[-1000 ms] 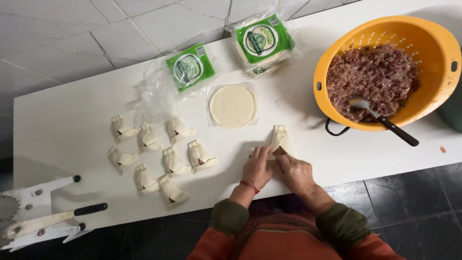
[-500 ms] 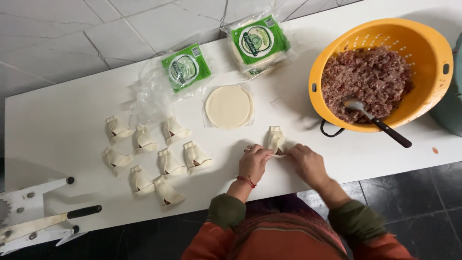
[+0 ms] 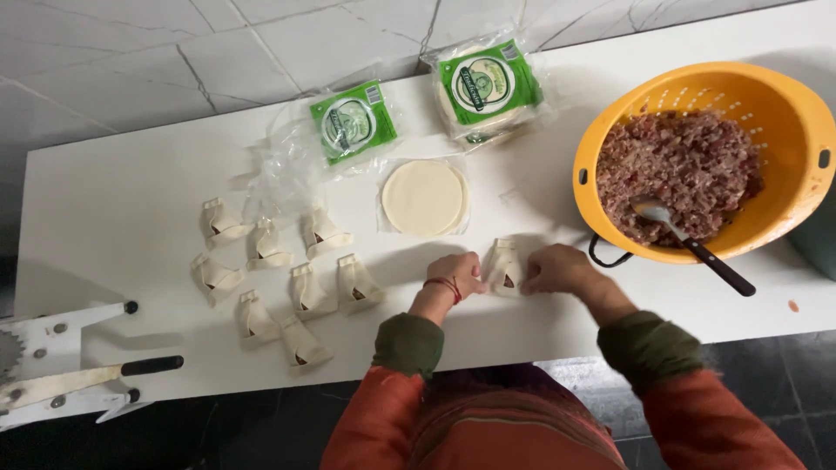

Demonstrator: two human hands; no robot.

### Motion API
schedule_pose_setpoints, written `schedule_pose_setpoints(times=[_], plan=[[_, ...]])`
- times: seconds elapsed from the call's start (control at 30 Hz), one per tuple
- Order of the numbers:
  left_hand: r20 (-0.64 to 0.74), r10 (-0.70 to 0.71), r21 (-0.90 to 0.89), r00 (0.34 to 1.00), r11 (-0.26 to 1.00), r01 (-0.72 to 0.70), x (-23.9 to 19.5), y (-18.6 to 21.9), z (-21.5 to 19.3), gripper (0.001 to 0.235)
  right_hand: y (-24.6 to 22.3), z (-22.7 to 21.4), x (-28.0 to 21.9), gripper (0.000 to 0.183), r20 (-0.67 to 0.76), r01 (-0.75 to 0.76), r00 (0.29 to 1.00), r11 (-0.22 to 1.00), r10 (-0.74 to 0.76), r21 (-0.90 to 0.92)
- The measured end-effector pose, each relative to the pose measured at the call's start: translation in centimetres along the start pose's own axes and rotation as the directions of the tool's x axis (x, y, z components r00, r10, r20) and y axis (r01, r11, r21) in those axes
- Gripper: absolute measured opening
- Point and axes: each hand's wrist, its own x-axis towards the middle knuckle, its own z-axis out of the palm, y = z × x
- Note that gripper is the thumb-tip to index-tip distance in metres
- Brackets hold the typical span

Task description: Scooping meat filling onto dough circles and folding them into dumplings.

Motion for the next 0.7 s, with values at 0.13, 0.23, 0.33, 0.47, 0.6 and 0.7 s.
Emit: schedule_pose_setpoints(times=[0.13, 0.23, 0.33, 0.47, 0.6, 0.7], plan=[[-0.010, -0.034, 0.110, 0.999, 0.993, 0.035, -0.8, 1.9, -0.9, 0.044, -0.9, 0.3, -0.8, 0.032, -0.101, -0.034, 0.994, 0.999, 0.030, -0.039], [-0.004, 0.051, 0.042, 0.999, 0.998, -0.051, 0.2, 1.1, -0.7, 0.050, -0.1, 0.0, -0.3, 0.035, -0.018, 0.031, 0.999, 1.000, -0.031, 0.002], [-0.062, -0.050, 0.058, 0.997, 0.997, 0.053, -1.5, 1.9, 0.1, 0.043, -1.4, 0.8, -2.5, 0.034, -0.125, -0.007, 0.992, 0.998, -0.001, -0.060], [-0.449, 0.205, 0.056, 0.870, 0.978, -0.201, 0.9, 0.7, 3.6, 0.049, -0.5, 1.8, -2.7, 0.049, -0.254, 0.051, 0.967, 0.989, -0.015, 0.136], [-0.462, -0.076, -0.342, 0.883, 0.935, -0.099, 3.5, 2.6, 7.4, 0.033, 3.5, 6.9, 0.5, 0.048, -0.351, 0.167, 0.935, 0.800, 0.058, 0.576], [-0.539, -0.173, -0.541, 0.825, 0.821, -0.181, 6.4, 2.5, 9.7, 0.044, 4.2, 7.0, -0.3, 0.039, -0.259, 0.172, 0.964, 0.589, 0.066, 0.790]])
